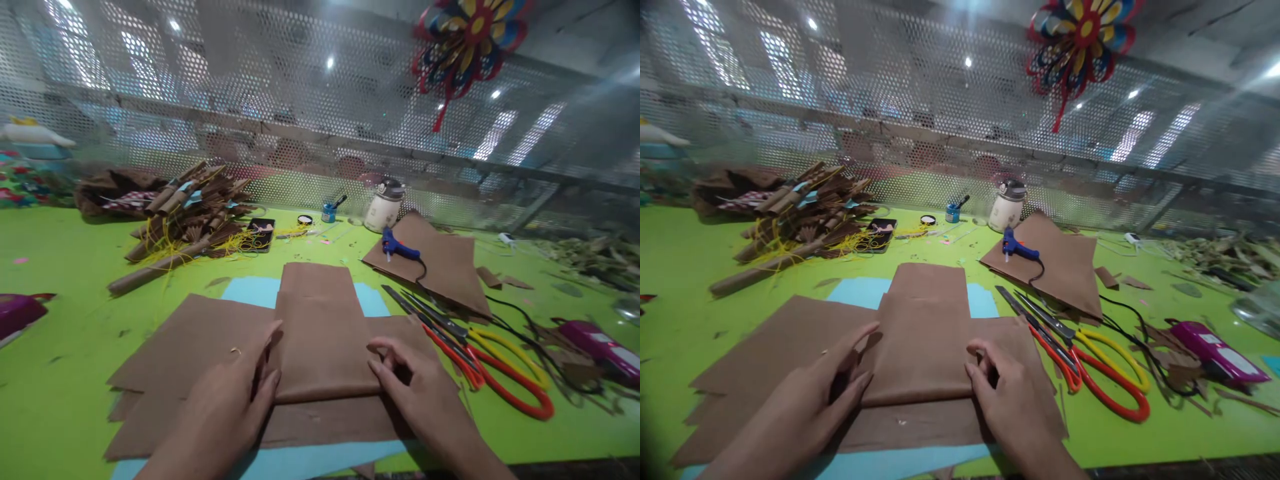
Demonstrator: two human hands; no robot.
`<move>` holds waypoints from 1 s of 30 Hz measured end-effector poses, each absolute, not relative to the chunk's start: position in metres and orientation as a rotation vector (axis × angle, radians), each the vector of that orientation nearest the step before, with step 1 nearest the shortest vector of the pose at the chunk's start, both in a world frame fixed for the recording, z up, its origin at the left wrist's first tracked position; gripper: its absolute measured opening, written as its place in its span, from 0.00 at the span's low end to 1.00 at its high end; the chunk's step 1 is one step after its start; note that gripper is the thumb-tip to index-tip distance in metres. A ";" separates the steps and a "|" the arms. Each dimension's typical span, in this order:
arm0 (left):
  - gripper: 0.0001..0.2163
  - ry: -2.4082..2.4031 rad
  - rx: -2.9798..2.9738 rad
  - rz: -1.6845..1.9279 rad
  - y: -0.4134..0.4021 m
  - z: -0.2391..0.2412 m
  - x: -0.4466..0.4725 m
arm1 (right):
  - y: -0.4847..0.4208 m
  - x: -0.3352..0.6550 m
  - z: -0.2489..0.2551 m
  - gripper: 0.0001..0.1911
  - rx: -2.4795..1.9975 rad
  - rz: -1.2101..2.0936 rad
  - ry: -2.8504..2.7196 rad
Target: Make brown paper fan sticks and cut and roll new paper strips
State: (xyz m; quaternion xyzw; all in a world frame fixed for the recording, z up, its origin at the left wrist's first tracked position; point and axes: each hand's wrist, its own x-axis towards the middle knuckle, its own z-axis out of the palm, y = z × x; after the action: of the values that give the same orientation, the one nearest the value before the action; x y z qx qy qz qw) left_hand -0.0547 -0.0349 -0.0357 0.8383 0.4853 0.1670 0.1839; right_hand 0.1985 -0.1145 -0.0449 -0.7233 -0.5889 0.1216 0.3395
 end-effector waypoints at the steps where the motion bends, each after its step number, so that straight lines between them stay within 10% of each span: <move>1: 0.23 1.371 2.365 0.468 -0.035 -0.036 -0.055 | -0.115 0.198 -0.045 0.11 -1.882 0.305 -1.538; 30: 0.18 1.416 2.566 0.075 -0.026 -0.013 -0.036 | -0.111 0.190 -0.018 0.15 -2.027 0.453 -1.672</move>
State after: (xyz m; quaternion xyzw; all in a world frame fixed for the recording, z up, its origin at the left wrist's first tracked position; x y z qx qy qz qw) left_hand -0.0365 -0.0255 -0.0133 0.8704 0.4804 0.0254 0.1049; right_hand 0.1903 -0.1108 -0.0181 -0.7388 -0.6095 0.1650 0.2356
